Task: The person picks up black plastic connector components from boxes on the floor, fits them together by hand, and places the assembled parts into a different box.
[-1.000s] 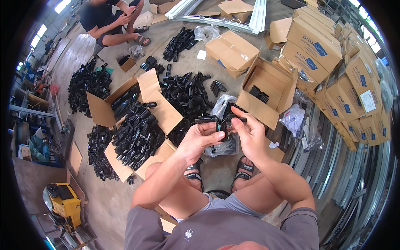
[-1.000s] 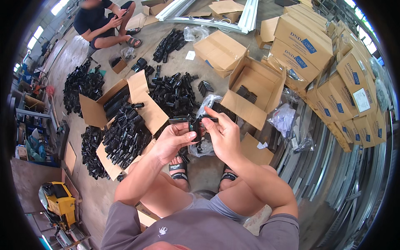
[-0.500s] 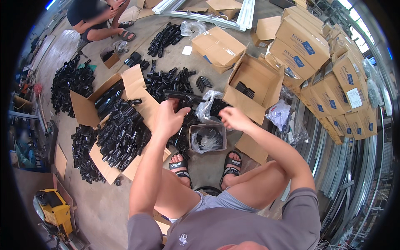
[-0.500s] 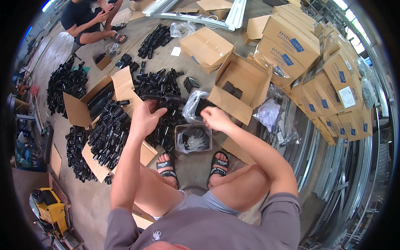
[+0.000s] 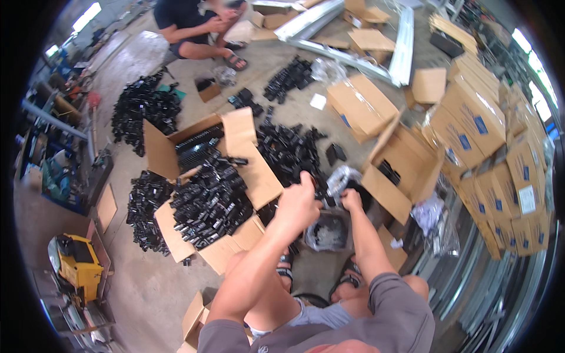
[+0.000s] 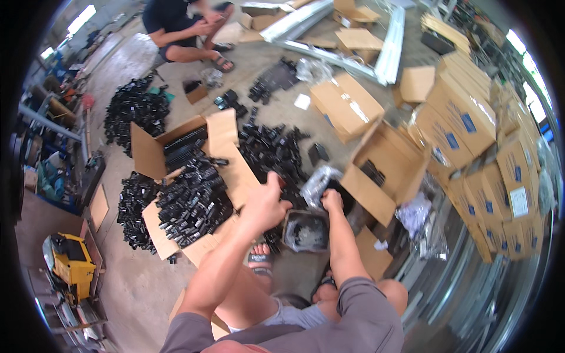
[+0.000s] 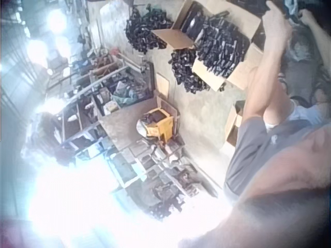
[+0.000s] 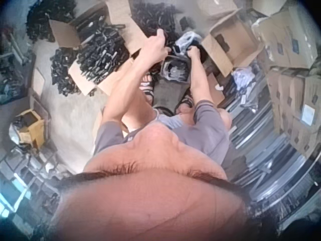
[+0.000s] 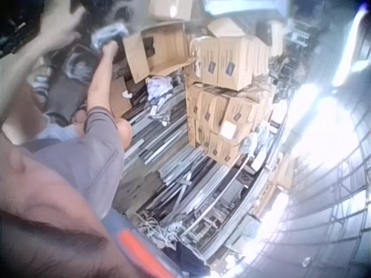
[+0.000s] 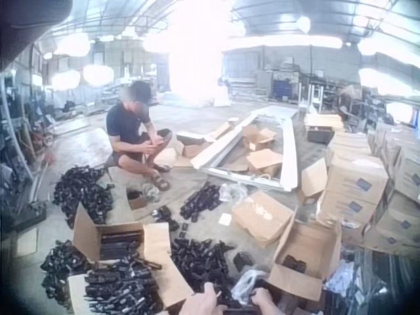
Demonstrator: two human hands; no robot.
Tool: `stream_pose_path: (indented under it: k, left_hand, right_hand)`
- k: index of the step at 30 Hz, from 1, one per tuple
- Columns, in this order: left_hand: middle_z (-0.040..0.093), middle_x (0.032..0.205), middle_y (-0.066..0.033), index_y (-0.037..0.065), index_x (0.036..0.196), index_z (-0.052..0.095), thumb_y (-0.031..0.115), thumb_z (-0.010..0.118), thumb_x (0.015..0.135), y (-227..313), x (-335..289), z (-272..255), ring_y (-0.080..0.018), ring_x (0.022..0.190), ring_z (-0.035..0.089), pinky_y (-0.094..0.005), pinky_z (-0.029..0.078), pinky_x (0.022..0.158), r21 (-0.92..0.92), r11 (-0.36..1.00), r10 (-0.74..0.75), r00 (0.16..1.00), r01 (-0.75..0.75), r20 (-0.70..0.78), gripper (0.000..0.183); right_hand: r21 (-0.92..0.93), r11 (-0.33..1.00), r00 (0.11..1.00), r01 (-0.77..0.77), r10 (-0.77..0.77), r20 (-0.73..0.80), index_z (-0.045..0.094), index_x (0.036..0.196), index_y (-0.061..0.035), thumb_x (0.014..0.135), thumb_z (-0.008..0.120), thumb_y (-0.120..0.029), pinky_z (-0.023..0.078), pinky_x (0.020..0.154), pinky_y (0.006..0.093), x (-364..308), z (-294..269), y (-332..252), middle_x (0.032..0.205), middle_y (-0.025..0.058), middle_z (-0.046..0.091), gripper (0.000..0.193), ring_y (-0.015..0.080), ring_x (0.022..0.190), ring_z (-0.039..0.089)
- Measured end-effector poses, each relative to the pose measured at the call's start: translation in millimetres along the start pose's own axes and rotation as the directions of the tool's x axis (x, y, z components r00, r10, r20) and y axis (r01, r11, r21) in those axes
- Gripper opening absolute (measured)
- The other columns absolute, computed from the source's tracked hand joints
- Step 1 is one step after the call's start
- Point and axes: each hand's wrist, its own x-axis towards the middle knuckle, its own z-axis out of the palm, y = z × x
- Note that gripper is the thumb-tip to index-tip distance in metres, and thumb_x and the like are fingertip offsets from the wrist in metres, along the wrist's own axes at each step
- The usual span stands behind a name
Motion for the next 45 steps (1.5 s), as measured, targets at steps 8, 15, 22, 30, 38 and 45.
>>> stream_pose_path:
  k: [8, 15, 22, 30, 38, 45]
  left_hand:
    - [0.064, 0.088, -0.0298, -0.003, 0.114, 0.043, 0.015, 0.075, 0.078, 2, 3, -7, -0.0474, 0.089, 0.063, -0.0519, 0.049, 0.079, 0.007, 1.0, 0.006, 0.999, -0.007, 0.037, 0.052]
    - [0.065, 0.094, -0.0278, -0.002, 0.116, 0.043, 0.018, 0.075, 0.079, 3, 4, -10, -0.0447, 0.094, 0.063, -0.0494, 0.049, 0.082, -0.012, 1.0, 0.006, 0.997, -0.005, 0.08, 0.053]
    - [0.066, 0.085, -0.0283, -0.004, 0.11, 0.043, 0.014, 0.076, 0.072, -8, 0, 13, -0.0454, 0.084, 0.066, -0.0509, 0.054, 0.075, 0.011, 0.979, 0.202, 0.979, -0.202, -0.003, 0.054]
    - [0.066, 0.08, -0.0254, -0.003, 0.109, 0.043, 0.015, 0.081, 0.071, 24, -10, 23, -0.0439, 0.08, 0.066, -0.0503, 0.052, 0.072, -0.045, 0.947, 0.322, 0.938, -0.319, 0.128, 0.057]
    - [0.065, 0.08, -0.0235, 0.0, 0.113, 0.042, 0.014, 0.078, 0.072, 31, -7, 33, -0.042, 0.081, 0.066, -0.049, 0.052, 0.072, -0.027, 0.935, 0.353, 0.925, -0.352, 0.141, 0.056]
    - [0.066, 0.081, -0.0245, 0.0, 0.111, 0.042, 0.015, 0.079, 0.071, 36, -9, 36, -0.0422, 0.082, 0.066, -0.049, 0.052, 0.071, 0.001, 0.939, 0.34, 0.927, -0.345, 0.159, 0.056]
  right_hand:
    - [-0.029, 0.995, 0.986, 0.093, -0.088, 0.138, 0.077, 0.082, -0.0083, 0.071, 0.08, -0.016, 0.054, 0.082, 0.0384, 15, -9, 23, 0.088, 0.0159, 0.073, 0.014, 0.0289, 0.087, 0.071]
    - [-0.2, 0.972, 0.992, 0.126, -0.117, 0.054, 0.068, 0.111, -0.0087, 0.082, 0.06, -0.006, 0.05, 0.092, 0.0451, -21, -52, -26, 0.11, 0.0231, 0.067, 0.03, 0.0397, 0.103, 0.064]
    - [-0.01, 0.782, 0.778, 0.624, -0.622, -0.093, 0.062, 0.114, -0.0056, 0.09, 0.056, -0.003, 0.054, 0.077, 0.0415, -115, -200, -125, 0.098, 0.0203, 0.068, 0.025, 0.0356, 0.089, 0.067]
    - [0.102, 0.556, 0.55, 0.825, -0.749, -0.37, 0.068, 0.094, -0.0016, 0.082, 0.071, -0.001, 0.051, 0.065, 0.0325, -234, -248, -155, 0.089, 0.0098, 0.069, 0.012, 0.0223, 0.076, 0.066]
    - [-0.314, 0.424, 0.312, 0.849, -0.884, -0.349, 0.072, 0.089, -0.0135, 0.076, 0.074, -0.012, 0.038, 0.094, 0.0421, -212, -230, -150, 0.119, 0.004, 0.062, 0.013, 0.0259, 0.119, 0.054]
    - [-0.334, 0.474, 0.353, 0.815, -0.862, -0.364, 0.071, 0.086, -0.0112, 0.076, 0.073, -0.013, 0.036, 0.097, 0.0451, -208, -232, -149, 0.124, 0.0061, 0.06, 0.01, 0.0281, 0.126, 0.049]
